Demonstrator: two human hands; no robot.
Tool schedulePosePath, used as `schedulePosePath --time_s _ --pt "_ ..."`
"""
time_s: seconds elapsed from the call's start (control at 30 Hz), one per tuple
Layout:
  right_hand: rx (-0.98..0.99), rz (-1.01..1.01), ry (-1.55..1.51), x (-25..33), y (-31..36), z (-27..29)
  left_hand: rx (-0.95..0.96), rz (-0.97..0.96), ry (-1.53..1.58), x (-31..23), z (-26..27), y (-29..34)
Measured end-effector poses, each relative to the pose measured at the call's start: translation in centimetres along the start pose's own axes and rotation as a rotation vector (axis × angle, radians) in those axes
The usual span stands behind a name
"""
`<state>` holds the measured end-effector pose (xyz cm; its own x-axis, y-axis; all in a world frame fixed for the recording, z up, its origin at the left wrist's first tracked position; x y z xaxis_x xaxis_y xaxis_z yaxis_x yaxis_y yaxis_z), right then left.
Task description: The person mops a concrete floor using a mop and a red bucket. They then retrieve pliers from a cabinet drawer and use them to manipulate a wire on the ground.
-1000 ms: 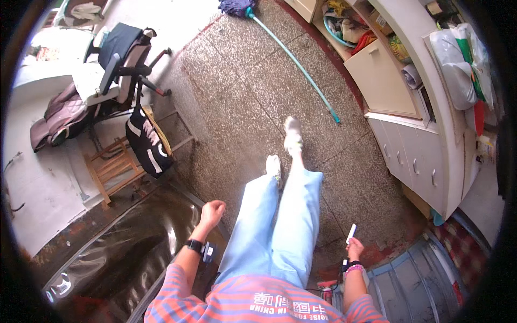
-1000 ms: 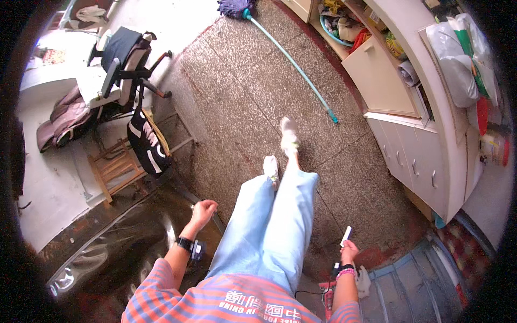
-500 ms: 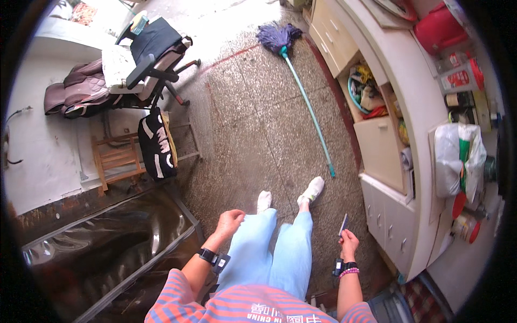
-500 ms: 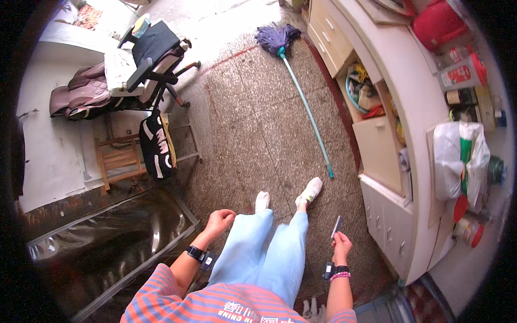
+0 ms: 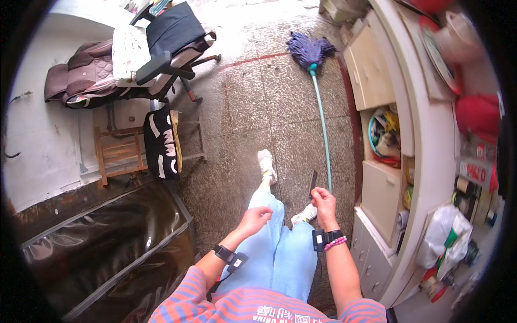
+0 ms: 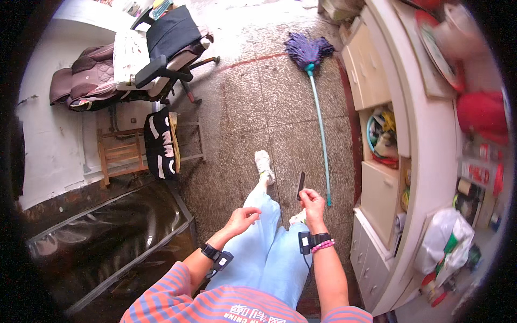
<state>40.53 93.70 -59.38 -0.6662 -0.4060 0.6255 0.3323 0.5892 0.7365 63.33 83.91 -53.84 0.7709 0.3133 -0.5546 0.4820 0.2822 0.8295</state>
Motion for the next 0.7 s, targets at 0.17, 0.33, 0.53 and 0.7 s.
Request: schedulePosePath --time_s 0.17,0.33,0.53,0.7 --pt "0.029 0.027 0.264 6.2 -9.5 -4.9 -0.104 0.047 0.120 3.2 9.4 -4.3" --pt "0.106 -0.060 0.423 8.5 -18.7 -10.0 -0.232 0.135 0.167 2.8 18.1 -6.0" --pt "0.286 -0.095 0.619 11.5 -27.5 -17.9 -0.313 0.224 0.255 6.3 21.8 -7.2" --pt "0.422 -0.139 0.716 11.0 -36.6 -20.8 -0.442 0.263 0.313 6.5 24.2 -9.5"
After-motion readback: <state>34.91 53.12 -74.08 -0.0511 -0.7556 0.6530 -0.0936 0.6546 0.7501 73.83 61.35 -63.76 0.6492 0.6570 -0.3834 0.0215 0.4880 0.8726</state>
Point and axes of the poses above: each hand's wrist, its own y-axis away from the middle knuckle, its own z-axis out of the back of the hand, x = y × z, the point moved 10 cm from there along -y, towards the middle knuckle, and after that the axes turned 8 degrees about x, right-handed, at the moved point
